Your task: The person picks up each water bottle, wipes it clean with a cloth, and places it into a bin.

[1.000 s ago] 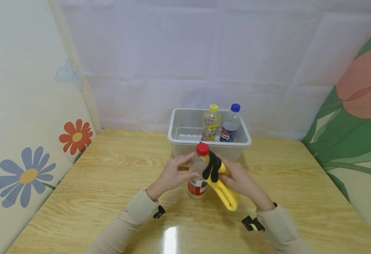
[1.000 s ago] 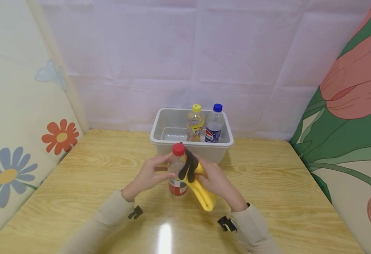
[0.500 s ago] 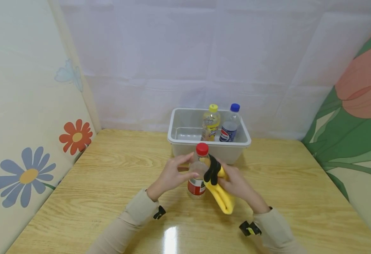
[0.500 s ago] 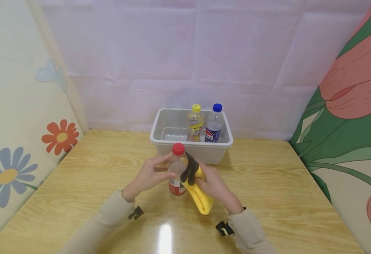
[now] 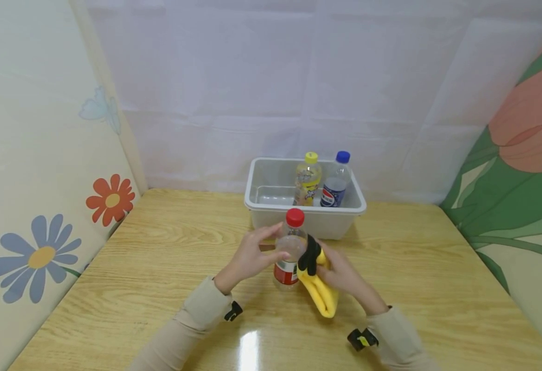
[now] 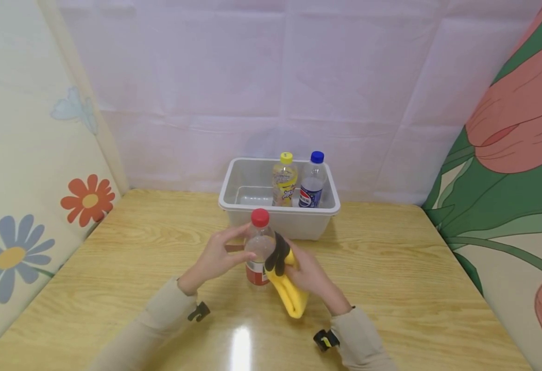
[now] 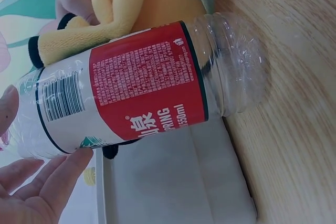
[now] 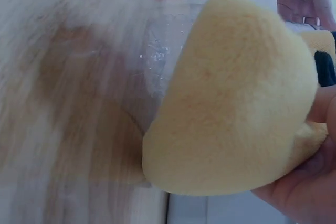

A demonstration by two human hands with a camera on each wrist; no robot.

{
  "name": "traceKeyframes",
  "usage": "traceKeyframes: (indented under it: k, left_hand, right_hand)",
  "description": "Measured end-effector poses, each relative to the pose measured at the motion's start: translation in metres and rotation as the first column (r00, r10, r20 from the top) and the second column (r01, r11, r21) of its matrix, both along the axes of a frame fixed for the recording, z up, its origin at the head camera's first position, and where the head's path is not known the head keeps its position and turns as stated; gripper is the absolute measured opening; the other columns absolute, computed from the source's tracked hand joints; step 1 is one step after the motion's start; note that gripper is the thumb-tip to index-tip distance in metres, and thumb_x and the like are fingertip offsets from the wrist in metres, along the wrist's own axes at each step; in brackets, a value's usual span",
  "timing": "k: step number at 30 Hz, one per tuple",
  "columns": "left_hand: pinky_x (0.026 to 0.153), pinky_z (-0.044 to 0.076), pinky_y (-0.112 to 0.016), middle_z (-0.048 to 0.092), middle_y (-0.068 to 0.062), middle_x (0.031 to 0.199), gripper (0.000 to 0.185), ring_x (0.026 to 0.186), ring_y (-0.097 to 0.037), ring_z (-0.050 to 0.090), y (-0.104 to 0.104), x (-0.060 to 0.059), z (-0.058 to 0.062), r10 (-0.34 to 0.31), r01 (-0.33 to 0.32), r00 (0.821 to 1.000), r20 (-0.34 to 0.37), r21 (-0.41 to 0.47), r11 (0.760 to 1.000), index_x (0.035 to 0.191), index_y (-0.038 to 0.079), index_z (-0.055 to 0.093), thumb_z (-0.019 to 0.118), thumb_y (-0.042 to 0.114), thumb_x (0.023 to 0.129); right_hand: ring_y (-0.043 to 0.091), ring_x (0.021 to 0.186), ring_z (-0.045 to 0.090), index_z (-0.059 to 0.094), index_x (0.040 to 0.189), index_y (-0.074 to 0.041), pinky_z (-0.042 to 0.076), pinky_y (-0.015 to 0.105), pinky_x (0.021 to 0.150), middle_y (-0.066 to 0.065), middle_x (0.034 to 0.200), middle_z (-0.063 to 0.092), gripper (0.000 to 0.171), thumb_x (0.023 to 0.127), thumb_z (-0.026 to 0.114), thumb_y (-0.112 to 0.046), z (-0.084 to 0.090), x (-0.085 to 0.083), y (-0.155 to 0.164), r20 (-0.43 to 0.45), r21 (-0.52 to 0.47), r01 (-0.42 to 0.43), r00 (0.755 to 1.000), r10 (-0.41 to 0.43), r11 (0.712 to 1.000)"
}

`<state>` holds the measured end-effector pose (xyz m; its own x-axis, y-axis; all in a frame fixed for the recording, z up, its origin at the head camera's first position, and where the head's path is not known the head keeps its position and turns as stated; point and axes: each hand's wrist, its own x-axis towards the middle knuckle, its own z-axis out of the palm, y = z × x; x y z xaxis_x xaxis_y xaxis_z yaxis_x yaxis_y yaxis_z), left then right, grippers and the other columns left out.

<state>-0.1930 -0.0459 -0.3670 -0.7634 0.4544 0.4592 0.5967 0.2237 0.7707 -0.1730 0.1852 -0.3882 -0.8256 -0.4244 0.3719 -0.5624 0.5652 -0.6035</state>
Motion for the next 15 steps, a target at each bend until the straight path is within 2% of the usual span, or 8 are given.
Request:
traceKeyframes:
  k: [3, 11, 15]
  left_hand:
    - [0.077, 0.054, -0.032, 0.058, -0.019, 0.113, 0.064, 0.101, -0.030, 0.058, 0.0005, 0.0001, -0.0007, -0.001, 0.001, 1.000, 0.006, 0.010, 1.000, 0.128, -0.004, 0.046, 0.075, 0.015, 0.074]
    - [0.076, 0.053, -0.027, 0.056, -0.020, 0.115, 0.064, 0.102, -0.032, 0.057, 0.0017, 0.0004, -0.0018, -0.005, 0.005, 1.000, 0.027, 0.011, 1.000, 0.129, -0.004, 0.045, 0.074, 0.014, 0.075]
    - [0.078, 0.053, -0.031, 0.055, -0.019, 0.118, 0.064, 0.105, -0.030, 0.055, 0.0024, 0.0006, -0.0017, -0.004, 0.005, 1.000, 0.030, -0.006, 1.000, 0.131, -0.004, 0.042, 0.072, 0.015, 0.077]
  right_hand:
    - [0.029, 0.094, 0.058, 0.044, 0.128, 0.006, 0.049, 0.046, 0.082, 0.023, 0.112, 0.059, 0.059, 0.072, 0.062, 0.010, -0.0035, 0.0006, -0.0005, 0.023, 0.000, 0.002, 1.000, -0.002, 1.000]
    - [0.030, 0.091, 0.058, 0.046, 0.126, 0.008, 0.049, 0.047, 0.082, 0.022, 0.106, 0.061, 0.054, 0.074, 0.062, 0.009, -0.0089, 0.0019, -0.0025, 0.074, 0.029, -0.008, 0.997, 0.006, 1.000]
    - [0.032, 0.093, 0.058, 0.043, 0.128, 0.009, 0.048, 0.048, 0.084, 0.024, 0.108, 0.059, 0.056, 0.075, 0.061, 0.010, -0.0100, 0.0029, -0.0038, 0.109, 0.038, 0.000, 0.994, -0.004, 0.999]
